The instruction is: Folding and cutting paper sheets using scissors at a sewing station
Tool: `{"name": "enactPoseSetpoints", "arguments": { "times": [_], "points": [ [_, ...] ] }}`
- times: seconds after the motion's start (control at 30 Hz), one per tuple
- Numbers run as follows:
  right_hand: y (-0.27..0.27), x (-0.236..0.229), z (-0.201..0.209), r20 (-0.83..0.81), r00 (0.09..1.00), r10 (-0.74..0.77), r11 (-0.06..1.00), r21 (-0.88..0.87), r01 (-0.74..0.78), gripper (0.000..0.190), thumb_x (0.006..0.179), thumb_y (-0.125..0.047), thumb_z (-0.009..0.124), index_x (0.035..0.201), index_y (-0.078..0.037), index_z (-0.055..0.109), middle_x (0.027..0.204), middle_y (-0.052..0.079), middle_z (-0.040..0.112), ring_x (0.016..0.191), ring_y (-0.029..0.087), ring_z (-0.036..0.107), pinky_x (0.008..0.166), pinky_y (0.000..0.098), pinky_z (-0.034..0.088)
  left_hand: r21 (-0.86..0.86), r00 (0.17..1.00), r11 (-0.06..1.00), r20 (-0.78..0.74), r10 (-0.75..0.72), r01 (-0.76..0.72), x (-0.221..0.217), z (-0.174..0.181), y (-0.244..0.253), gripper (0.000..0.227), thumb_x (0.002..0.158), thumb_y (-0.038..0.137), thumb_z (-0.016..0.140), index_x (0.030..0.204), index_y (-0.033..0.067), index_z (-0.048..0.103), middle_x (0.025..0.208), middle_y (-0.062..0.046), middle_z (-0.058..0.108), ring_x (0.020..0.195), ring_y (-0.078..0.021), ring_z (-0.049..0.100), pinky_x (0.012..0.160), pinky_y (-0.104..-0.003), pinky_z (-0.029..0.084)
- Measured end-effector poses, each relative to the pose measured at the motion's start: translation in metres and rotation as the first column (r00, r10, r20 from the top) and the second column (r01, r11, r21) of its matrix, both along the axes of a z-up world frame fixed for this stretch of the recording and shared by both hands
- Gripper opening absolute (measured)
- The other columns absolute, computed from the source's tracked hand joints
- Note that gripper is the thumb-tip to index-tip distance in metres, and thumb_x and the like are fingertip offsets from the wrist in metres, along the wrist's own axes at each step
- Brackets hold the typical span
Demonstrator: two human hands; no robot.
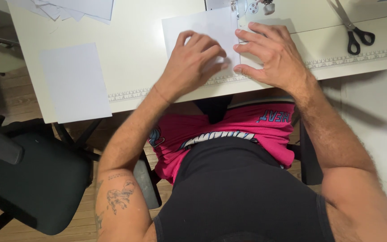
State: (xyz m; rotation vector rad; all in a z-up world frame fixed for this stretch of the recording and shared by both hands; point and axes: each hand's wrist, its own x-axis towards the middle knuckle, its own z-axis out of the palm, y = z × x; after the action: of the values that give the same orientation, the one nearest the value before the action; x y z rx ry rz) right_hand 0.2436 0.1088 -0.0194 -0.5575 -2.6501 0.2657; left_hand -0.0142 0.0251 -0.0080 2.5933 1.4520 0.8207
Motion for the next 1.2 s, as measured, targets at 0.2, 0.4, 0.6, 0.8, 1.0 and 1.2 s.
{"name": "enactPoseSetpoints", "arguments": {
  "times": [0.2,0.4,0.6,0.8,1.0,1.2],
  "points": [
    [-0.003,-0.003,0.005,-0.037,0.999,-0.012,1.0,-0.022,0.012,0.06,0.092,-0.041,0.089,0.123,-0.001,0.058,0.138,0.014,0.07,0.136,0.038,0.063,0.106,0.0453,0.039,-0.017,0.986,0.99,-0.079,-0.144,0.143,-0.005,-0.011,0.015,0.019,0.107,0.031,0.065,0.124,0.0205,0.064,0.125,-0.004,0.061,0.113,-0.029,0.053,0.098,-0.047,0.039],
    [-0.007,-0.002,0.007,-0.075,0.996,-0.044,0.999,-0.014,0.043,0.054,0.092,-0.034,0.092,0.116,-0.001,0.057,0.135,0.021,0.067,0.115,0.035,0.064,0.1,0.0443,0.042,0.047,0.964,0.975,-0.168,-0.208,0.219,-0.006,-0.002,0.016,0.029,0.113,0.021,0.061,0.141,0.016,0.059,0.152,-0.002,0.057,0.135,-0.0262,0.054,0.108,-0.046,0.035],
    [-0.007,-0.002,0.008,-0.128,0.992,0.003,1.0,0.011,-0.002,0.058,0.09,-0.04,0.094,0.117,0.002,0.063,0.131,0.022,0.069,0.123,0.035,0.065,0.102,0.0463,0.044,0.088,0.96,0.962,-0.133,-0.247,0.26,-0.011,-0.015,0.021,0.03,0.111,0.029,0.072,0.139,0.0217,0.068,0.145,-0.003,0.064,0.134,-0.0307,0.055,0.111,-0.055,0.035],
    [-0.012,0.003,0.013,-0.169,0.98,0.103,0.993,-0.038,-0.111,0.041,0.095,-0.023,0.091,0.122,0.002,0.072,0.131,0.022,0.072,0.123,0.036,0.068,0.118,0.053,0.041,-0.025,0.96,0.962,-0.059,-0.273,0.272,-0.012,-0.016,0.022,0.033,0.113,0.028,0.065,0.145,0.0227,0.064,0.15,-0.003,0.061,0.14,-0.0331,0.052,0.114,-0.064,0.029],
    [-0.022,0.01,0.008,-0.123,0.986,0.108,0.994,-0.02,-0.112,0.018,0.097,-0.009,0.083,0.113,-0.005,0.077,0.128,0.016,0.073,0.127,0.04,0.066,0.12,0.0623,0.042,0.001,0.955,0.959,-0.082,-0.284,0.285,-0.013,-0.024,0.023,0.031,0.111,0.025,0.071,0.142,0.0179,0.068,0.151,-0.005,0.06,0.141,-0.0372,0.048,0.114,-0.066,0.027],
    [-0.021,0.013,0.002,-0.068,0.991,0.117,0.992,0.055,-0.114,0.019,0.098,-0.014,0.082,0.116,-0.009,0.077,0.129,0.013,0.072,0.127,0.038,0.066,0.119,0.0624,0.043,0.005,0.96,0.962,-0.061,-0.273,0.274,-0.012,-0.017,0.02,0.028,0.113,0.026,0.068,0.14,0.0198,0.067,0.149,-0.004,0.06,0.139,-0.0349,0.051,0.114,-0.065,0.028]
  ]
}}
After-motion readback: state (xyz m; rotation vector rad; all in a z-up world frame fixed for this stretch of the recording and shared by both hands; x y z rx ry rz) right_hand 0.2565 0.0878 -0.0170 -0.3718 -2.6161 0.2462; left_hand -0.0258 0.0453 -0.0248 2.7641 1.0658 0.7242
